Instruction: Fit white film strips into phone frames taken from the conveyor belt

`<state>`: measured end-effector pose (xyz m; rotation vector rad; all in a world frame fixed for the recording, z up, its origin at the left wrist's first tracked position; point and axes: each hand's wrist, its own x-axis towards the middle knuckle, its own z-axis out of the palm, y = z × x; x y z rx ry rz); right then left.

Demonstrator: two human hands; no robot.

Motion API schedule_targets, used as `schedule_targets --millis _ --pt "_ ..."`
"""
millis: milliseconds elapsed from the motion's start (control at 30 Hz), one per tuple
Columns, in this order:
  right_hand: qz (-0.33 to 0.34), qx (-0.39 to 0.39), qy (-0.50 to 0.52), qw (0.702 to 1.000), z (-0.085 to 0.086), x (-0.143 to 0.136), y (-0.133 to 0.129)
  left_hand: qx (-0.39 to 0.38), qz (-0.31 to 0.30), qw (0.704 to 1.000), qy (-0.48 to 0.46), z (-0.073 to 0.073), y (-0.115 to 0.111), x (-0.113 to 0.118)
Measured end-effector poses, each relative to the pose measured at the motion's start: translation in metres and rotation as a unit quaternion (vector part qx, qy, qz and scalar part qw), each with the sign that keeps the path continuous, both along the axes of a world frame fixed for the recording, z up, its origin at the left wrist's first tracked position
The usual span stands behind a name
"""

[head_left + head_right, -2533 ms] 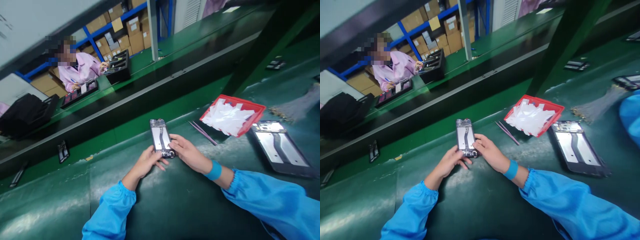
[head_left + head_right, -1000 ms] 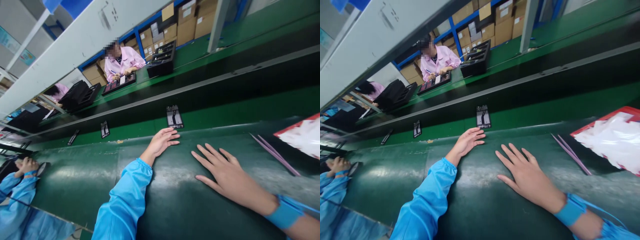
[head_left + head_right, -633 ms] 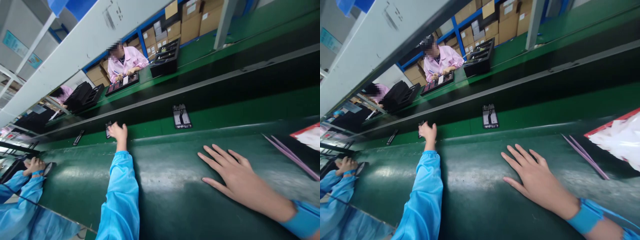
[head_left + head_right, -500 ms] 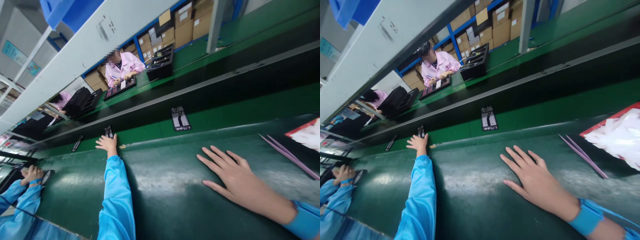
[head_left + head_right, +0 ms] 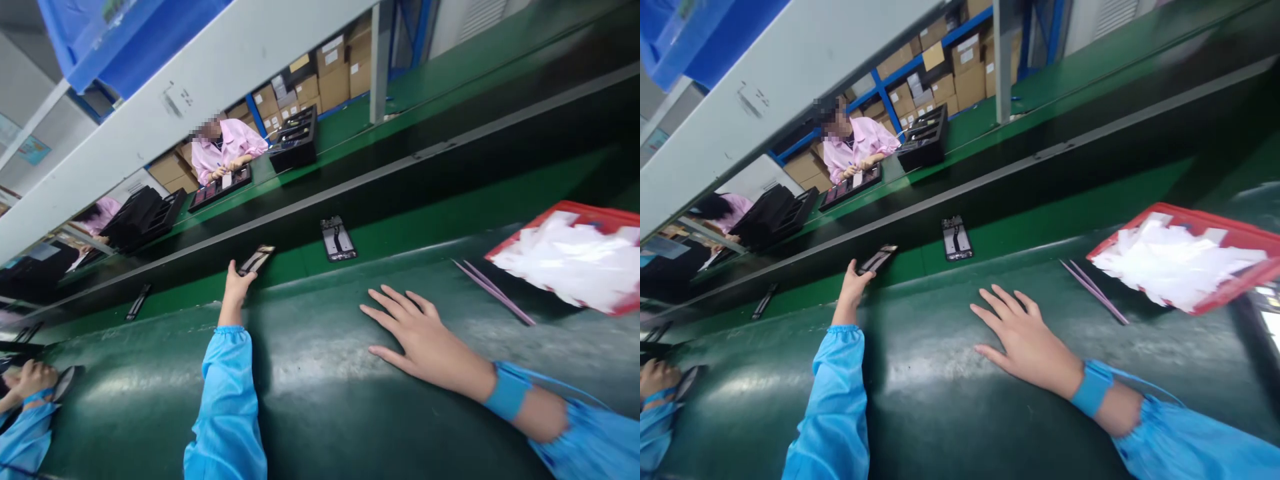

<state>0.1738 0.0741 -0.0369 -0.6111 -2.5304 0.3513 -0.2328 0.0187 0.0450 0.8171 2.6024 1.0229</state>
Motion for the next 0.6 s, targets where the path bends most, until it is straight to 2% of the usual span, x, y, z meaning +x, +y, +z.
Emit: schedule_targets --millis 100,167,233,300,400,500,567,600 --pt "-0.022 -0.145 0.083 0.986 0.011 0.0 0.002 0.055 -0.116 0.987 -0.1 -0.015 0.021 0.076" --pt "-0.03 -0.26 0.136 0.955 0.019 -0.001 0.001 0.145 -0.215 0.933 -0.248 -0.025 0.024 0.13" --pt "-0.023 -0.335 0.168 0.927 0.026 -0.002 0.0 0.195 -0.249 0.894 -0.317 -0.031 0.018 0.177" --pt "-0.012 -0.394 0.197 0.897 0.029 -0.005 -0.001 0.222 -0.256 0.885 -0.32 -0.035 0.006 0.213" --pt "-0.022 -0.497 0.263 0.827 0.028 -0.009 0.004 0.228 -0.284 0.896 -0.253 -0.039 -0.015 0.245" --pt "-0.059 -0.568 0.345 0.745 0.02 -0.012 0.013 0.215 -0.344 0.886 -0.224 -0.041 -0.027 0.256" --pt "-0.068 -0.577 0.372 0.724 0.016 -0.013 0.017 0.222 -0.354 0.87 -0.263 -0.042 -0.025 0.254" --pt "-0.066 -0.569 0.373 0.73 0.015 -0.012 0.019 0.227 -0.342 0.864 -0.291 -0.043 -0.021 0.251"
